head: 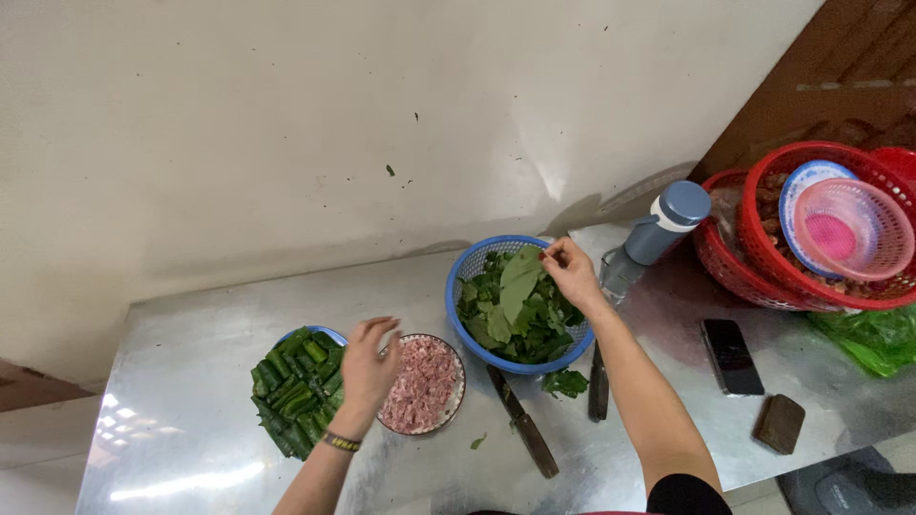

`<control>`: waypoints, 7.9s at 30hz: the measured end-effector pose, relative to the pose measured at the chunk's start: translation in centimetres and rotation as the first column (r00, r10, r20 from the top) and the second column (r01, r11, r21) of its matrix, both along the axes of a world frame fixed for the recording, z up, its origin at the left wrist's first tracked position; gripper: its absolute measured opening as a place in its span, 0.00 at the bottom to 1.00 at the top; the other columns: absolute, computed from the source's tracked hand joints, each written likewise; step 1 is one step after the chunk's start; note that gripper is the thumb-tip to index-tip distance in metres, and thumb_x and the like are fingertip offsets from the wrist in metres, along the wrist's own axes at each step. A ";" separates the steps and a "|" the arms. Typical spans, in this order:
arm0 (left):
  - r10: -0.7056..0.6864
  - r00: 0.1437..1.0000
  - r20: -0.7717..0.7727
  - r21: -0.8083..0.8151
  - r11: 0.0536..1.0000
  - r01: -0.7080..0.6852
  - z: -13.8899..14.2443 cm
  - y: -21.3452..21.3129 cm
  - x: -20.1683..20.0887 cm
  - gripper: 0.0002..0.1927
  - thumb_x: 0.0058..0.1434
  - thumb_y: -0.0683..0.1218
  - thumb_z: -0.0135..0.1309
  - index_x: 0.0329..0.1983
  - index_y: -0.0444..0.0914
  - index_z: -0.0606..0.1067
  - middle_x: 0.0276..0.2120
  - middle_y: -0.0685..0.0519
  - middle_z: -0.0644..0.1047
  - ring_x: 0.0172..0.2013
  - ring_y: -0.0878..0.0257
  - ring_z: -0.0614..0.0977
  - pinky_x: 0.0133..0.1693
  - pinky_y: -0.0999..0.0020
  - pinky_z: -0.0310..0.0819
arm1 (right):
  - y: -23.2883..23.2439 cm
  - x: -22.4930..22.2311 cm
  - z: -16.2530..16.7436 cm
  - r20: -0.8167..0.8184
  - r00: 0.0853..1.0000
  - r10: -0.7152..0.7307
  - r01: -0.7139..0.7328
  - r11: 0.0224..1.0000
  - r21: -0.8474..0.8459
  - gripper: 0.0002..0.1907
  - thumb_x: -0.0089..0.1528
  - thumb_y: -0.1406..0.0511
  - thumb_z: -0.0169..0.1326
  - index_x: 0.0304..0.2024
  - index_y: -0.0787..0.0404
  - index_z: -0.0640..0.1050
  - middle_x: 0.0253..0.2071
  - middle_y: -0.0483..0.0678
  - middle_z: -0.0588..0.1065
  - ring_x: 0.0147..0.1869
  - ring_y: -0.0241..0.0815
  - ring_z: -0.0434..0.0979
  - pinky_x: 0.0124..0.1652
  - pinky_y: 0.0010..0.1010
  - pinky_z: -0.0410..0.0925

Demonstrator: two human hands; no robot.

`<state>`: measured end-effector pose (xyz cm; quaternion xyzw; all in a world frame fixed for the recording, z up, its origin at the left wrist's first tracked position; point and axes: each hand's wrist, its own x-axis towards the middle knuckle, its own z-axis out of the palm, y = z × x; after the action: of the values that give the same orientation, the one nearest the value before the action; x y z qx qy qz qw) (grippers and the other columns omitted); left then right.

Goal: The person places minced meat onto a large green leaf, folds the leaf over the meat, rolls it into a cylinder, and sets the finished roll on a plate with other rolled wraps. They repeat this cycle, taking new leaves from a blue basket and adding meat from a bowl.

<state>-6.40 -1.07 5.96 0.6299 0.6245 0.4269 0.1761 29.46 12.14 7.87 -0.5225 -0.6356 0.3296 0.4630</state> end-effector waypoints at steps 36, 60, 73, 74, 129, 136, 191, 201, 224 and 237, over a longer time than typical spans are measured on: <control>-0.165 0.489 0.857 -0.071 0.901 0.428 -1.9 10.4 10.9 0.11 0.66 0.36 0.51 0.51 0.36 0.70 0.39 0.52 0.79 0.38 0.67 0.77 0.43 0.72 0.72 | -2.5 -3.1 -0.4 -0.221 0.938 0.268 -0.330 0.886 -0.325 0.18 0.65 0.70 0.53 0.59 0.64 0.72 0.51 0.47 0.77 0.55 0.35 0.73 0.55 0.30 0.66; -0.078 0.363 0.928 -0.217 0.681 0.700 -0.2 10.7 7.2 0.30 0.58 0.55 0.55 0.63 0.40 0.71 0.45 0.53 0.79 0.37 0.61 0.79 0.40 0.63 0.74 | -3.3 -3.2 0.0 -0.242 0.904 0.352 -0.424 0.804 -0.417 0.16 0.65 0.71 0.52 0.57 0.64 0.74 0.47 0.46 0.77 0.50 0.36 0.76 0.49 0.31 0.71; -0.344 0.624 0.702 -0.239 0.711 0.661 -1.2 11.5 9.7 0.11 0.59 0.43 0.62 0.44 0.37 0.80 0.35 0.57 0.83 0.35 0.70 0.82 0.38 0.72 0.77 | -2.9 -5.2 0.2 -0.333 0.902 0.276 -0.372 0.888 -0.271 0.11 0.64 0.67 0.60 0.47 0.65 0.76 0.39 0.41 0.78 0.44 0.30 0.76 0.46 0.25 0.70; -0.347 0.641 0.685 -0.253 0.711 0.656 -1.1 11.5 9.7 0.10 0.60 0.45 0.62 0.43 0.37 0.79 0.34 0.57 0.82 0.34 0.70 0.81 0.38 0.72 0.76 | -2.7 -5.2 -0.1 -0.312 0.903 0.297 -0.377 0.895 -0.238 0.10 0.65 0.66 0.60 0.45 0.65 0.76 0.38 0.40 0.77 0.43 0.29 0.75 0.45 0.25 0.70; 0.077 0.614 0.785 -0.310 0.908 0.283 -1.4 11.1 12.2 0.20 0.57 0.44 0.67 0.51 0.39 0.74 0.44 0.51 0.83 0.43 0.58 0.85 0.43 0.60 0.78 | -5.4 5.0 0.4 0.537 0.722 -0.436 0.520 0.854 -0.006 0.20 0.65 0.55 0.52 0.53 0.59 0.79 0.48 0.57 0.81 0.54 0.58 0.81 0.52 0.48 0.72; 0.162 0.394 0.905 -0.326 0.858 0.396 -1.2 10.6 13.2 0.18 0.60 0.43 0.62 0.54 0.40 0.74 0.46 0.51 0.81 0.44 0.56 0.84 0.41 0.52 0.81 | -11.2 4.7 -2.7 0.805 0.583 0.111 0.539 0.688 -0.485 0.34 0.57 0.48 0.61 0.59 0.60 0.74 0.56 0.57 0.77 0.60 0.55 0.78 0.55 0.45 0.71; 0.019 0.738 0.675 -0.097 0.993 0.064 -3.5 9.7 9.7 0.09 0.67 0.43 0.56 0.47 0.33 0.79 0.38 0.54 0.83 0.38 0.68 0.79 0.41 0.70 0.74 | -8.9 -1.5 -2.6 0.789 0.582 0.196 0.126 0.937 -0.325 0.21 0.66 0.53 0.52 0.58 0.52 0.77 0.55 0.57 0.75 0.55 0.57 0.78 0.50 0.48 0.71; -0.050 0.704 0.708 0.016 0.998 0.055 -4.3 10.3 7.5 0.10 0.66 0.41 0.55 0.49 0.33 0.76 0.40 0.55 0.82 0.39 0.69 0.80 0.42 0.72 0.75 | 0.6 -3.1 -0.7 0.639 0.769 -0.018 0.137 0.981 -0.137 0.13 0.63 0.57 0.54 0.46 0.54 0.83 0.41 0.50 0.81 0.45 0.53 0.81 0.44 0.49 0.73; -0.004 0.593 0.805 -0.158 0.963 0.220 -4.7 9.6 7.2 0.11 0.65 0.39 0.49 0.50 0.31 0.74 0.40 0.49 0.83 0.38 0.60 0.84 0.42 0.64 0.79 | 1.6 -4.1 -1.1 -0.681 0.668 0.301 -0.488 0.867 -0.095 0.04 0.68 0.69 0.53 0.43 0.58 0.70 0.39 0.43 0.73 0.44 0.36 0.76 0.47 0.33 0.70; -0.158 0.404 0.901 0.013 0.941 0.339 -4.4 7.8 10.6 0.18 0.61 0.36 0.58 0.54 0.34 0.71 0.46 0.52 0.81 0.44 0.64 0.82 0.47 0.69 0.79 | -2.7 -6.7 -3.9 -0.314 0.889 0.333 -0.351 0.936 -0.003 0.08 0.66 0.73 0.54 0.44 0.60 0.69 0.41 0.42 0.70 0.45 0.30 0.70 0.45 0.26 0.67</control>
<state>4.15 6.72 1.55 0.3785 0.3707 0.6067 0.5927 22.72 9.42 4.01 -0.3581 -0.6274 0.5020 0.4755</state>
